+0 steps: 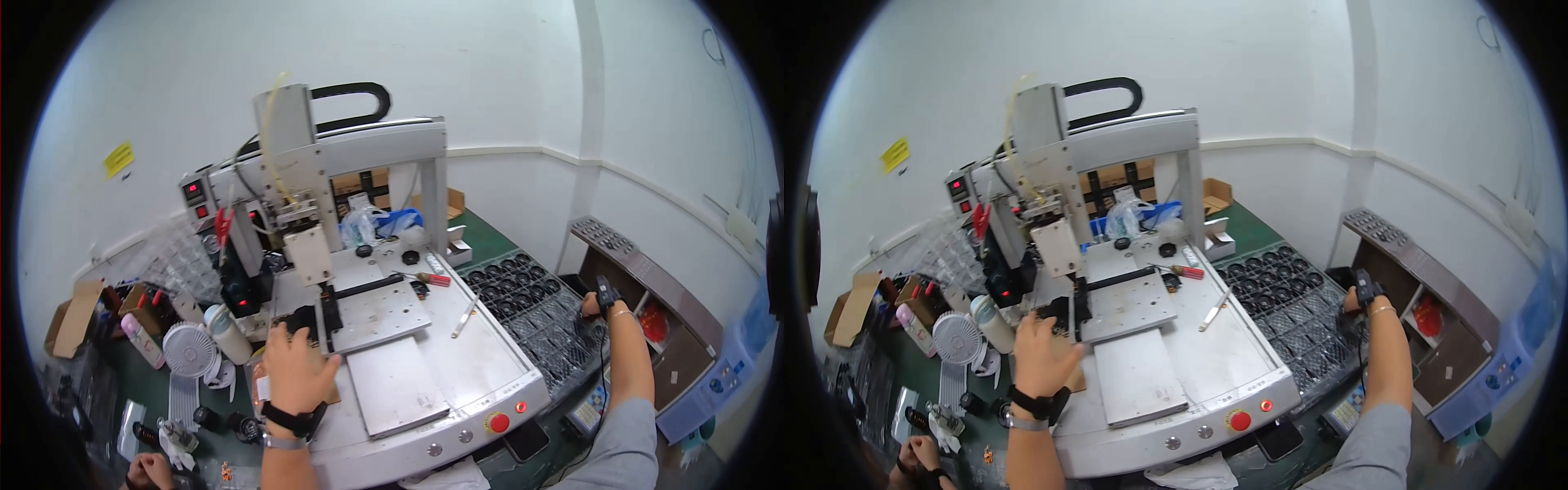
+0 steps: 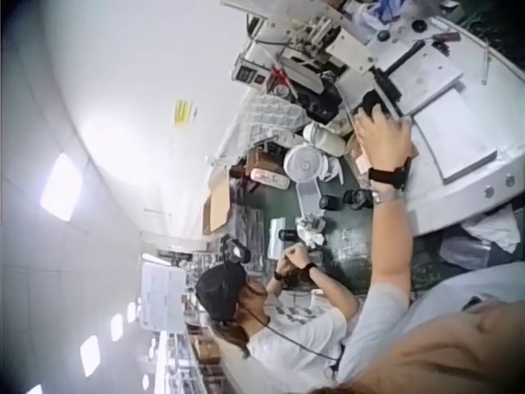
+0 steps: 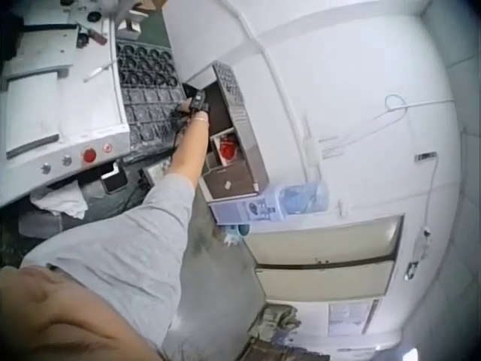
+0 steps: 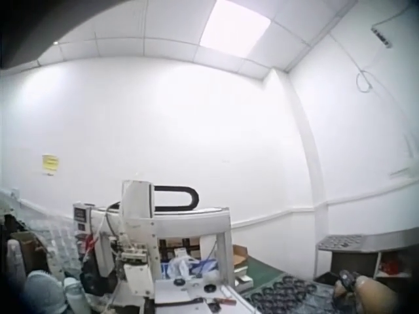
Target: The person operates a machine using a handheld controller, places a watch case onto the platform, and removes it after the machine applies a component. They then manually attach a strap to the watch case before placing the assembly into a tray.
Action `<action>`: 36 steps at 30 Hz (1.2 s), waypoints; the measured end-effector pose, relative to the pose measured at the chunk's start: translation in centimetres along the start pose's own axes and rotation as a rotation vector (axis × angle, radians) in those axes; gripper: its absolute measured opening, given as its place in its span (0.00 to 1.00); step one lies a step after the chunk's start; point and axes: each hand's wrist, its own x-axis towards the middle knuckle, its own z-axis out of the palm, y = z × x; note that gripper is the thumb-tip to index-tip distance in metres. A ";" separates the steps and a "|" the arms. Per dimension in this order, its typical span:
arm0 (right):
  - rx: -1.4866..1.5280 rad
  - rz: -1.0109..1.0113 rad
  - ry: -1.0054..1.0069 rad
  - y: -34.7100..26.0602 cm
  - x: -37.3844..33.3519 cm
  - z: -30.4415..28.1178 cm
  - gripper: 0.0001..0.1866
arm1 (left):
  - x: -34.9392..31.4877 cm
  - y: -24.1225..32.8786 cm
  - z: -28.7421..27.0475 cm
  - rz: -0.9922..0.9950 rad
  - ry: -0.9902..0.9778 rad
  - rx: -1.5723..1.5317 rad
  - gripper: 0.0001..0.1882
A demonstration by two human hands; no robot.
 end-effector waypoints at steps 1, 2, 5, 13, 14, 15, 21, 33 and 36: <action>-0.052 -0.017 0.011 -0.2 -0.1 0.1 0.21 | -0.2 0.0 0.0 0.012 0.008 0.001 0.33; -0.027 -0.048 0.006 -0.6 -0.1 0.0 0.23 | -0.2 0.1 -0.2 0.009 0.000 0.000 0.33; -0.202 -0.150 -0.006 -4.6 -4.1 -3.1 0.22 | -0.7 -0.3 0.0 0.033 0.052 0.043 0.32; 0.439 -0.976 0.390 -28.1 -16.1 -11.6 0.21 | 0.0 1.9 -0.8 0.085 0.059 -0.407 0.30; 0.576 -1.160 0.240 -31.4 -18.5 -11.6 0.21 | -0.5 1.9 -0.5 -0.020 0.003 -0.729 0.30; 0.670 -1.253 -0.073 -34.2 -20.9 -11.7 0.23 | -0.6 2.0 0.3 -0.124 -0.048 -1.054 0.29; 1.061 -1.391 -0.667 -39.8 -25.6 -6.3 0.27 | 0.0 4.2 -0.4 -0.465 -0.738 -2.094 0.30; 0.861 -1.449 0.241 -39.8 -23.8 -2.9 0.18 | 0.2 4.3 0.2 -0.717 -0.511 -2.109 0.29; 0.896 -1.461 0.229 -39.9 -24.0 -2.6 0.20 | 0.0 3.6 1.2 -0.725 -0.488 -2.039 0.31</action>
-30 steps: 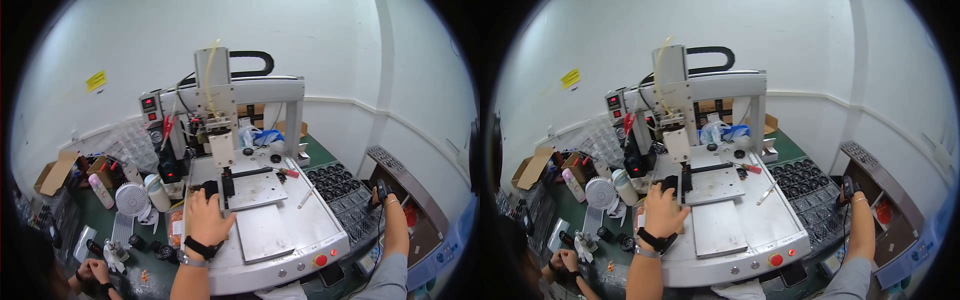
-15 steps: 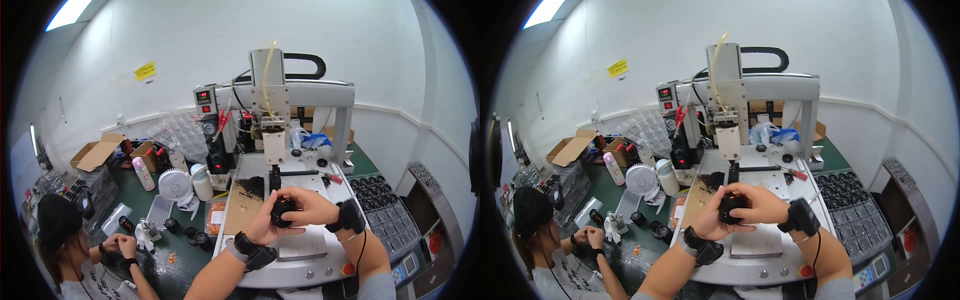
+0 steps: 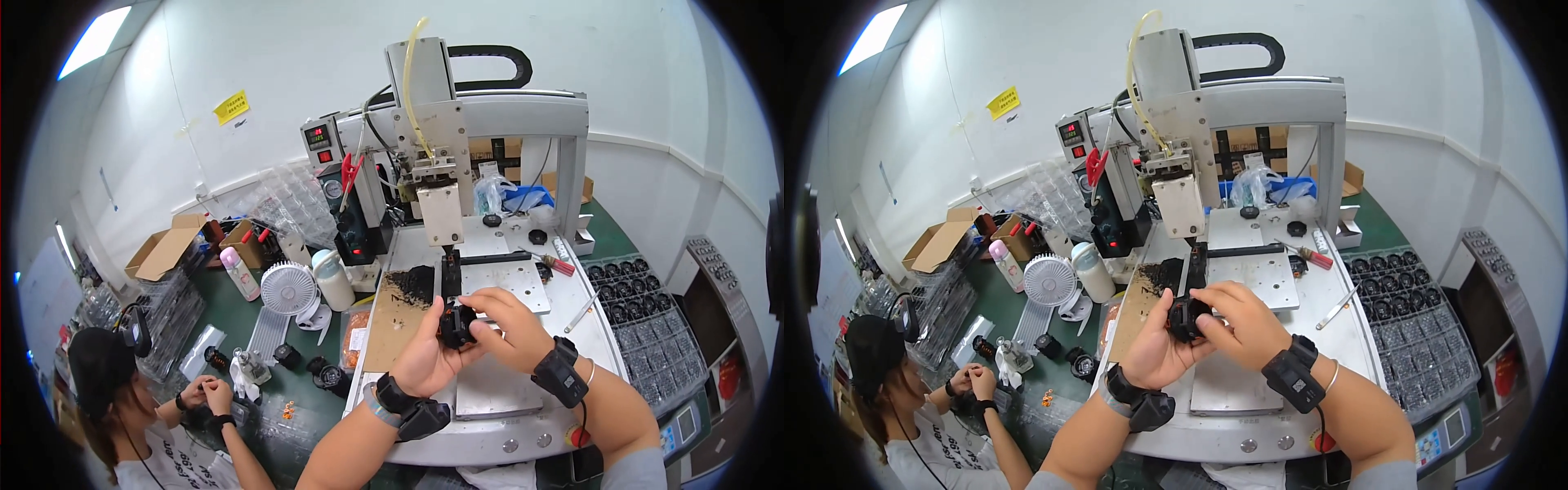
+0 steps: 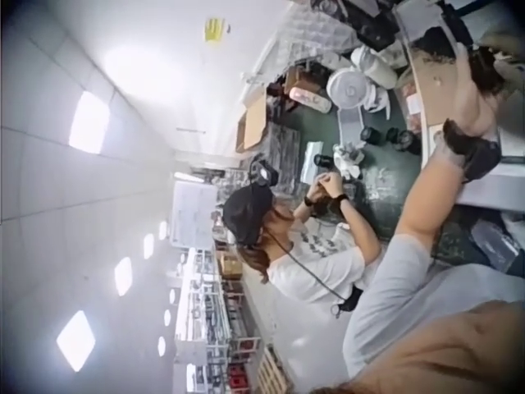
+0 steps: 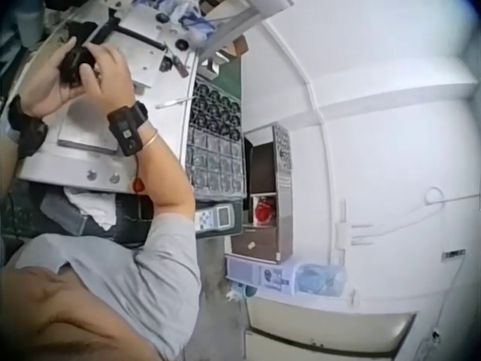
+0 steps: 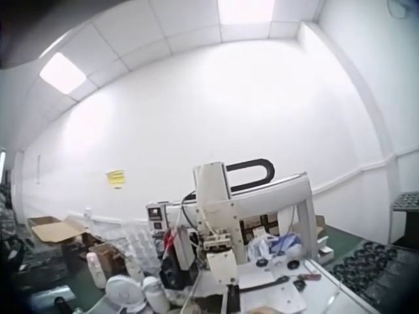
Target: The person operates a machine using a handheld controller, places a watch case onto the platform, and removes it after the machine applies a component. They then manually attach a strap to the watch case before placing the assembly into a tray.
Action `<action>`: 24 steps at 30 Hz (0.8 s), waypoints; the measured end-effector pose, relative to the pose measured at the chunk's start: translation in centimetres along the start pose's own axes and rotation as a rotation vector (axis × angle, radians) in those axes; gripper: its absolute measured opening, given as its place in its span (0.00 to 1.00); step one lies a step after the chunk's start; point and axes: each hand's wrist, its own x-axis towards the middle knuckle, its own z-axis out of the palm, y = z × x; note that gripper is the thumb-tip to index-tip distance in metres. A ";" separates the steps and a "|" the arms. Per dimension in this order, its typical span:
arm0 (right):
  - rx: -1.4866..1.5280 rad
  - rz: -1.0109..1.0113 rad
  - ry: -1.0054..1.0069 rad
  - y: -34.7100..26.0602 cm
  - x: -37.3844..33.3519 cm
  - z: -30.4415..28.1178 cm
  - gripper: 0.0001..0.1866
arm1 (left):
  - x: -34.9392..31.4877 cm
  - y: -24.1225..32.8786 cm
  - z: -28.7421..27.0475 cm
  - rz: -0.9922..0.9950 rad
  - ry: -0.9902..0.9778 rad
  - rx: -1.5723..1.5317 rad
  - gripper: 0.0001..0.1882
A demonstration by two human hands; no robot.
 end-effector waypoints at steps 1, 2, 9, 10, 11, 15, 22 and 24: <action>-0.028 -0.059 0.008 -0.6 0.1 -0.1 0.23 | -0.1 0.1 -0.1 -0.002 0.008 0.002 0.31; -0.057 -0.118 0.016 -0.9 0.1 0.0 0.25 | -0.3 0.3 -0.2 0.000 -0.032 0.023 0.31; 0.061 0.015 0.013 -0.6 -0.2 0.0 0.30 | -0.7 0.1 0.9 0.059 0.019 0.091 0.23; 0.116 0.053 0.044 -0.4 -0.2 0.0 0.30 | -0.7 0.2 0.6 0.055 0.017 0.095 0.23; 0.171 0.091 0.076 -0.2 -0.3 0.1 0.30 | -0.9 0.3 0.1 0.099 0.029 0.138 0.18; 0.570 0.181 0.139 -0.4 -0.3 0.7 0.28 | -1.4 0.4 0.9 0.208 0.096 0.265 0.16; 0.140 -0.032 0.036 -0.9 0.1 -1.4 0.32 | -1.1 -0.1 0.8 0.258 0.055 0.591 0.28; 0.074 -0.087 -0.064 -1.0 0.3 -1.5 0.33 | -1.3 -0.1 0.5 0.311 0.071 0.825 0.33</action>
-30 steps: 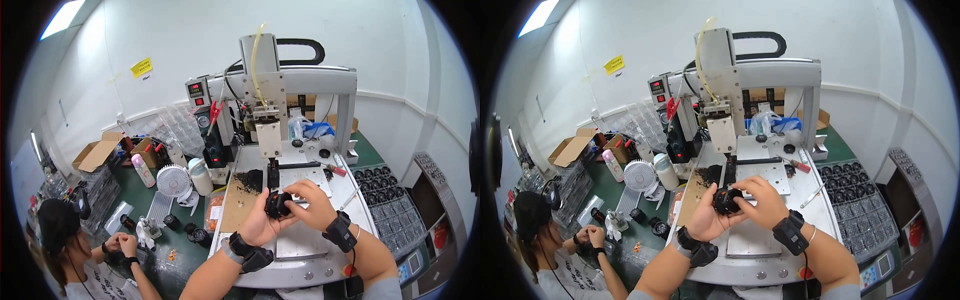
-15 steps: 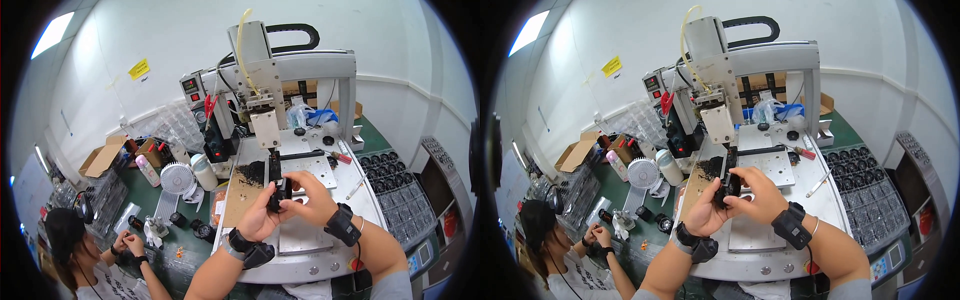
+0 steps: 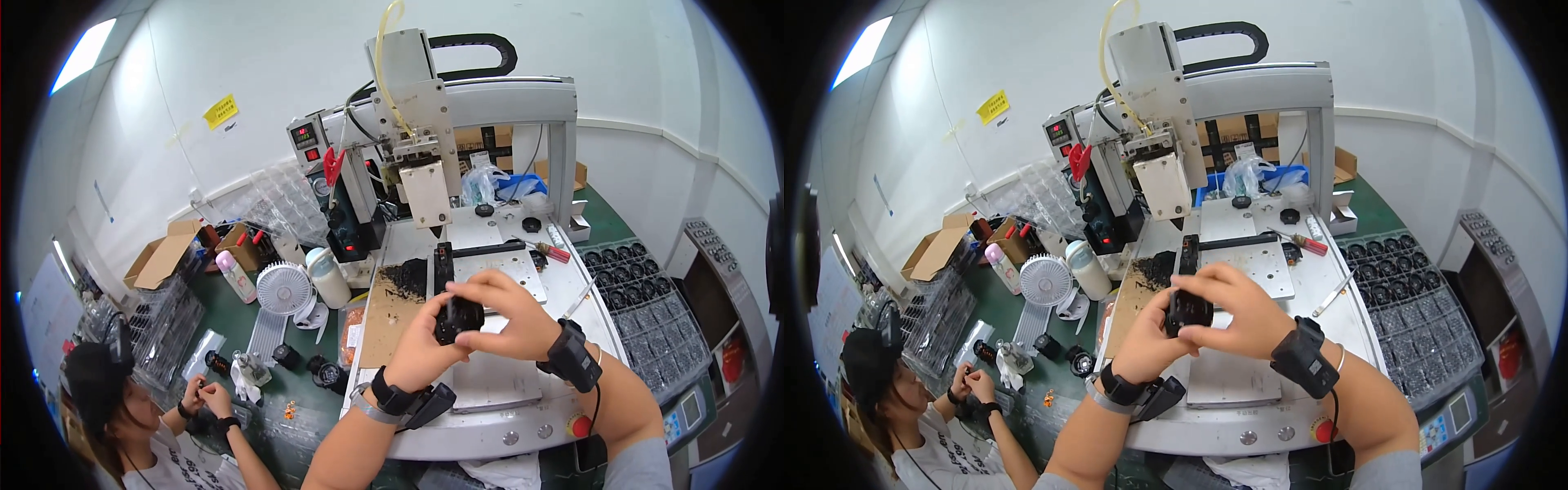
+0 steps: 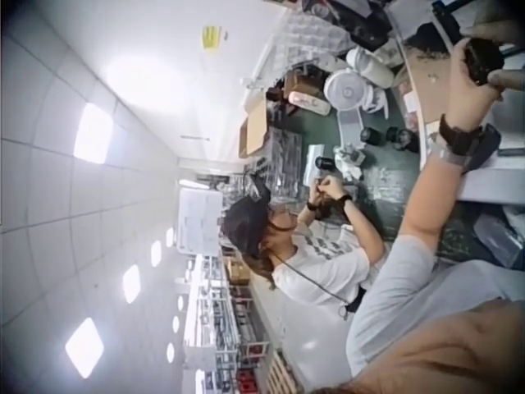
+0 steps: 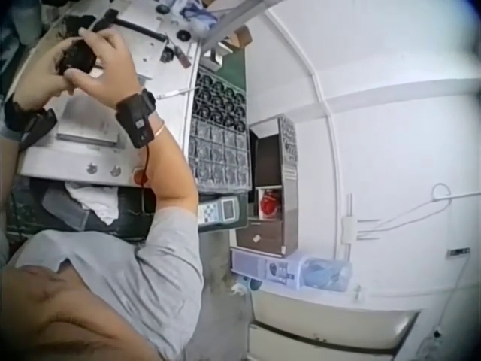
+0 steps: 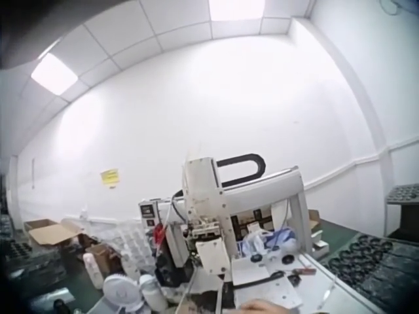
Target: The person operates a machine using a handheld controller, places a watch case onto the platform, and removes it after the machine applies a component. They then manually attach a strap to the watch case before placing the assembly into a tray.
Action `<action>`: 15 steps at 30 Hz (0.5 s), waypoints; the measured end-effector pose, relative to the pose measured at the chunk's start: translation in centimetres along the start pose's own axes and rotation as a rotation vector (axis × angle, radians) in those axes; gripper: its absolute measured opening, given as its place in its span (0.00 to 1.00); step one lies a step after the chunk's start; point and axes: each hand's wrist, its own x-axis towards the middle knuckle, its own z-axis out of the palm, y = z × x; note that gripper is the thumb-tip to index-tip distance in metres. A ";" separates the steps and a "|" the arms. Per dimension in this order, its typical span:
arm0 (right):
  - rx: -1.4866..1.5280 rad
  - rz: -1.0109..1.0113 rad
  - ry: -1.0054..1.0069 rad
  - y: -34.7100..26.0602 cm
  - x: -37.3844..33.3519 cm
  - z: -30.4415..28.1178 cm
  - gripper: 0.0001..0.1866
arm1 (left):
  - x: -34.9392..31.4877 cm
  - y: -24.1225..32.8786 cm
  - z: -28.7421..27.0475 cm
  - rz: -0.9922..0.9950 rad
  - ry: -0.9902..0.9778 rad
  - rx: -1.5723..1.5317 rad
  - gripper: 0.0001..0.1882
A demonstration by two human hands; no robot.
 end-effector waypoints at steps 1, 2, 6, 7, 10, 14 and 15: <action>-0.066 -0.048 -0.101 0.0 0.0 -0.1 0.33 | 0.0 -0.2 0.0 0.029 -0.001 0.115 0.36; -0.077 0.000 -0.116 -0.5 0.1 -0.1 0.32 | 0.1 -0.5 0.0 0.139 0.015 0.191 0.39; 0.011 0.027 -0.155 -0.1 0.1 -0.3 0.31 | 0.4 -0.9 0.4 0.315 0.065 0.292 0.41; 0.034 0.035 -0.150 -0.2 0.1 -0.3 0.30 | 0.2 -0.6 0.5 0.293 0.045 0.301 0.42; 0.037 0.048 -0.150 -0.2 0.1 -0.5 0.30 | -0.2 0.1 0.5 0.241 0.001 0.288 0.42; -0.059 -0.089 -0.113 0.5 0.2 -0.8 0.31 | -0.2 0.6 0.2 0.161 -0.073 0.233 0.45; -0.058 -0.087 -0.114 0.8 0.1 -0.9 0.31 | -0.3 0.8 0.2 0.160 -0.074 0.233 0.45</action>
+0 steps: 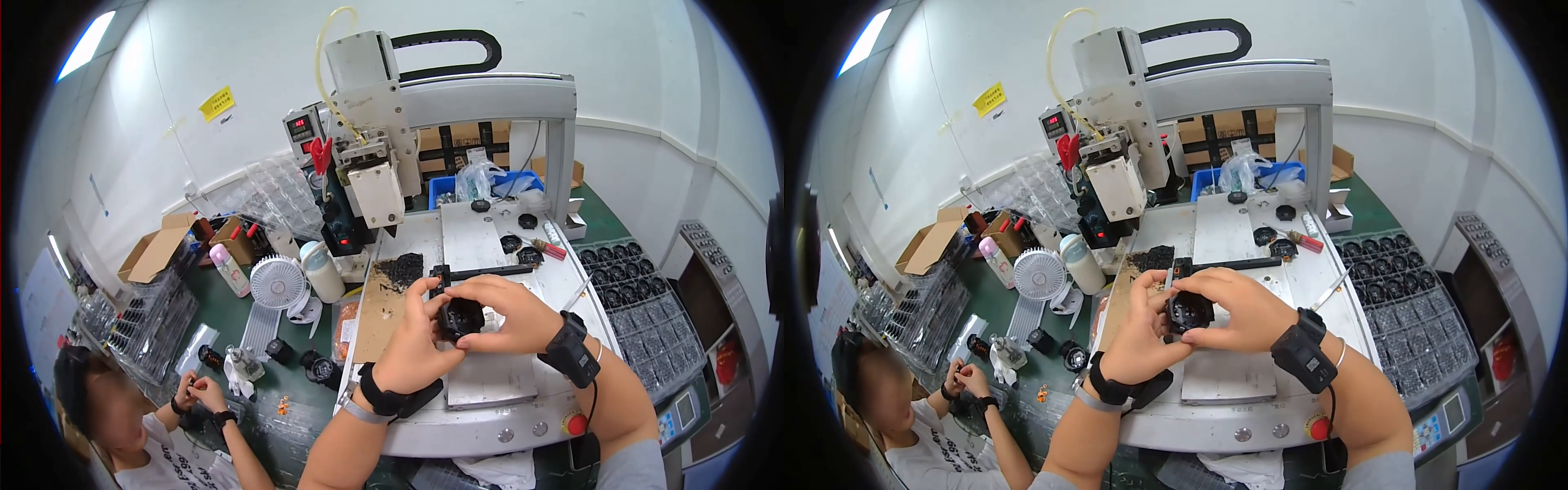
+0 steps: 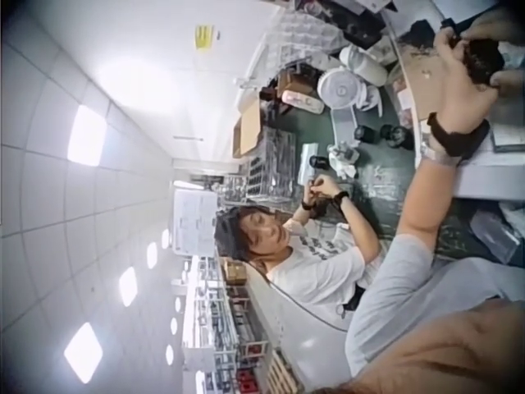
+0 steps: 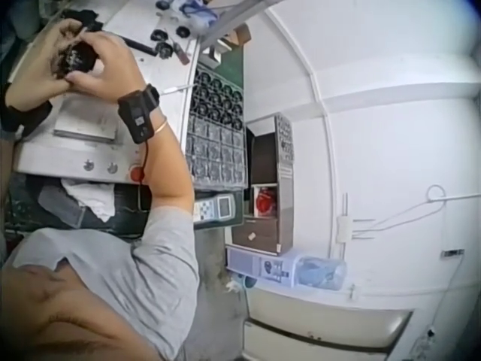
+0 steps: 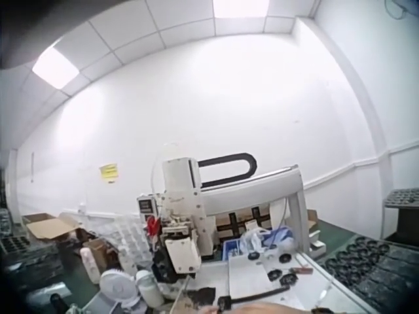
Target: The person operates a machine using a handheld controller, places a watch case onto the platform, and removes it after the machine applies a component. They then manually attach a strap to the watch case before placing the assembly into a tray.
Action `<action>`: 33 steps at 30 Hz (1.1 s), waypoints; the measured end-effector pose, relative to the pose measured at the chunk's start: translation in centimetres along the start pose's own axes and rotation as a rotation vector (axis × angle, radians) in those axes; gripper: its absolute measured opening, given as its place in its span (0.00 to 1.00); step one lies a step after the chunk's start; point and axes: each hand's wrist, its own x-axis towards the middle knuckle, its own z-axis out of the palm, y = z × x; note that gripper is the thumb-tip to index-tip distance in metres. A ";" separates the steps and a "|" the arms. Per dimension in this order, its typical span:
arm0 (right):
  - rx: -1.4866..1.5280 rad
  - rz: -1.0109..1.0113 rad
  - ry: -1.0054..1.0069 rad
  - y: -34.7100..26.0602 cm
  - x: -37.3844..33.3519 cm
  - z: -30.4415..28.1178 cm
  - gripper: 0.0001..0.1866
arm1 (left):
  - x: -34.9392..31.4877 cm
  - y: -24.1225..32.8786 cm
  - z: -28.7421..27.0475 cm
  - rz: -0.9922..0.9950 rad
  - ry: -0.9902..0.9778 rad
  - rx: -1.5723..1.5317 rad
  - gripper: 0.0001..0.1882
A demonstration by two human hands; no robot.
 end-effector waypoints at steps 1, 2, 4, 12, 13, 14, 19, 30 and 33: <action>-0.007 -0.027 0.013 0.3 -0.1 -0.1 0.31 | 0.0 0.3 0.0 -0.022 0.010 -0.059 0.44; -0.014 -0.054 0.026 0.4 -0.1 -0.3 0.30 | 0.0 0.7 0.0 -0.043 0.019 -0.118 0.44; 0.059 0.006 0.016 -0.1 0.0 -1.0 0.30 | -0.1 1.2 -0.3 -0.061 -0.033 -0.194 0.43; 0.174 -0.031 -0.122 -0.4 0.0 -1.2 0.31 | -0.1 1.8 -1.3 -0.181 -0.243 -0.402 0.43; 0.164 -0.019 -0.138 -0.4 0.0 -1.1 0.32 | 0.0 1.7 -1.4 -0.185 -0.253 -0.409 0.44; 0.154 -0.007 -0.155 -0.3 -0.1 -1.0 0.32 | 0.0 1.7 -1.4 -0.189 -0.262 -0.416 0.45; 0.163 0.133 -0.188 -1.3 0.0 -1.5 0.33 | 0.0 1.2 -1.8 -0.214 -0.215 -0.627 0.42; -0.089 -0.216 0.144 -1.3 0.0 0.8 0.32 | 0.1 -0.7 -1.9 -0.310 -0.175 -0.755 0.26; -0.094 -0.235 0.178 -1.2 -0.1 1.0 0.32 | 0.1 -0.4 -2.0 -0.301 -0.245 -0.768 0.24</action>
